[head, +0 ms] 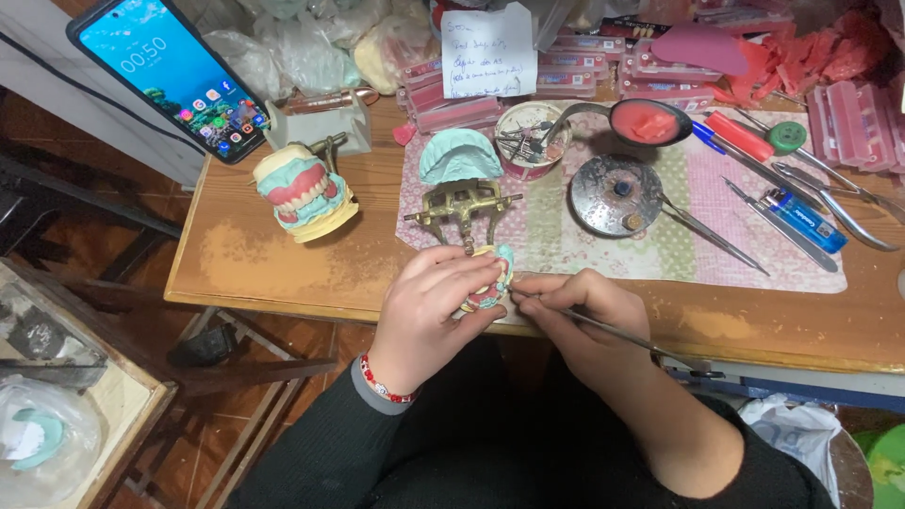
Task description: The recorder is repairing or modifying a dental wax prosthetic using a dental probe tool on a laboratory workbench.
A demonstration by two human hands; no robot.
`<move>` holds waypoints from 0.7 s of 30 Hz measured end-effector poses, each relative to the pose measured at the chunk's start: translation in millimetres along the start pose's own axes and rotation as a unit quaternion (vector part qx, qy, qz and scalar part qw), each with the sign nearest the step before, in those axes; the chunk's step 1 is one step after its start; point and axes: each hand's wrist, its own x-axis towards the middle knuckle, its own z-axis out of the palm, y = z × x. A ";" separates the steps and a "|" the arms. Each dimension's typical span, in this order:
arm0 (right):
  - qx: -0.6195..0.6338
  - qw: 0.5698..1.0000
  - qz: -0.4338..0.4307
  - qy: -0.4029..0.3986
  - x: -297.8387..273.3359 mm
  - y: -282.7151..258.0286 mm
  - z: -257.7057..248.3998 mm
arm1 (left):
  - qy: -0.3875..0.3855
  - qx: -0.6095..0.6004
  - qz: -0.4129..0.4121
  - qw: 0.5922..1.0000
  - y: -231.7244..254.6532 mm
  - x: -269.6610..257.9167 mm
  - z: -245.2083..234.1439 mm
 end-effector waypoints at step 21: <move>0.075 0.980 0.181 0.040 -3.0 8.8 -27.8 | 0.000 0.019 -0.016 1.000 3.7 0.3 0.4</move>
